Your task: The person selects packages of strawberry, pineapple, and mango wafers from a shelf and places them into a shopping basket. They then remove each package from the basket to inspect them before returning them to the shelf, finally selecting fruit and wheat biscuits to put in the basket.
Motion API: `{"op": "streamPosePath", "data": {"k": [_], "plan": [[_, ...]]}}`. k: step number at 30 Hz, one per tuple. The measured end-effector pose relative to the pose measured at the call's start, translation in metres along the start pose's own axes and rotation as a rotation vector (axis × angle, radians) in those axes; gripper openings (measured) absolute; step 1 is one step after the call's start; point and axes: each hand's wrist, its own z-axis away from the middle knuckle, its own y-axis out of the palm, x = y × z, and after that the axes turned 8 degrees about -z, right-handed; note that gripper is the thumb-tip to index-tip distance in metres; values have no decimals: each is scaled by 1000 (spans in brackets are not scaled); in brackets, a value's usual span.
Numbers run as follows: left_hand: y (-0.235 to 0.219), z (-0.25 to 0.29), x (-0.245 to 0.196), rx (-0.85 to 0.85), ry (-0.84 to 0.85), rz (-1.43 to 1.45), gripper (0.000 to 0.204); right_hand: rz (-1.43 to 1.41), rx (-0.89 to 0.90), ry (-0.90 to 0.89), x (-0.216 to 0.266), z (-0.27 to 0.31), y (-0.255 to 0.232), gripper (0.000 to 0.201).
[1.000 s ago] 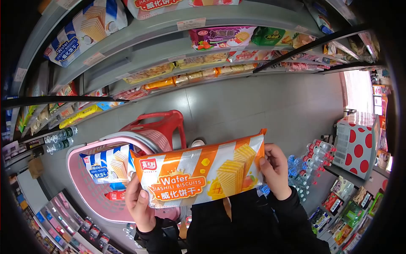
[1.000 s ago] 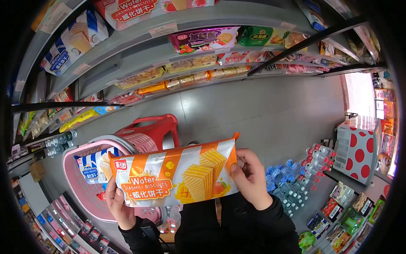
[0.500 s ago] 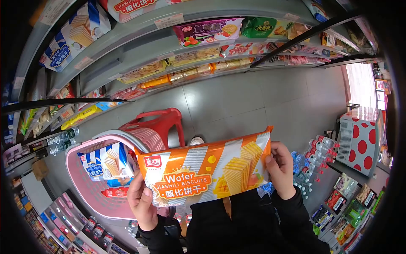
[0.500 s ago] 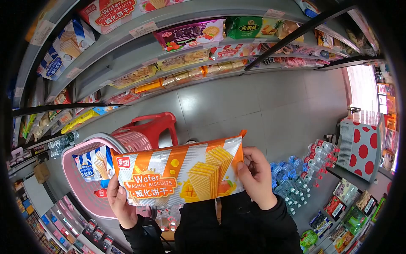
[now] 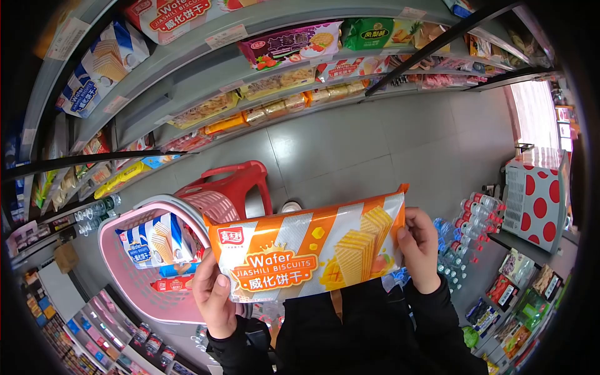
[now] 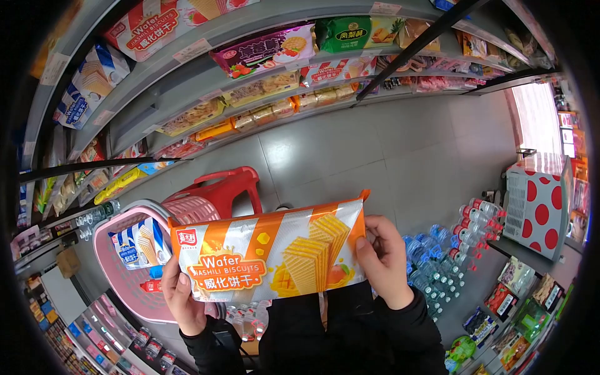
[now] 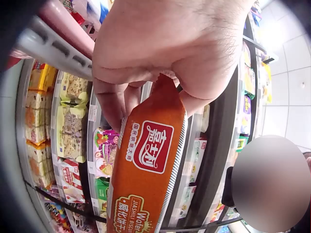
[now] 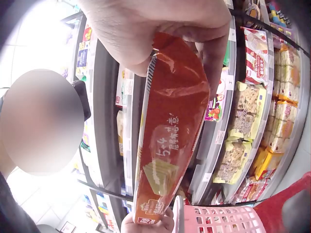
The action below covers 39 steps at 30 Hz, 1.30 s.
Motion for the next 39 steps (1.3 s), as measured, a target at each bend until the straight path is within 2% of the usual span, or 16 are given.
{"op": "streamPosePath", "data": {"k": [16,19,21,24,28,36,39], "plan": [[15,0,-5,39,-36,4,50,52,-80,-24,1,0,-15,23],[18,-3,-5,83,-53,19,48,68,-101,7,4,-2,-20,23],[19,-5,-3,120,-63,28,47,14,-130,-56,3,-5,-22,23],[24,-9,3,160,-42,4,47,-25,-123,-53,5,-5,-26,23],[29,-11,5,178,-32,15,46,-12,-143,-11,2,-2,-28,23],[16,-19,3,250,-45,53,43,32,-190,11,-6,2,-18,23],[12,-23,-1,247,-64,33,43,-40,-203,17,-9,0,-10,24]]}}
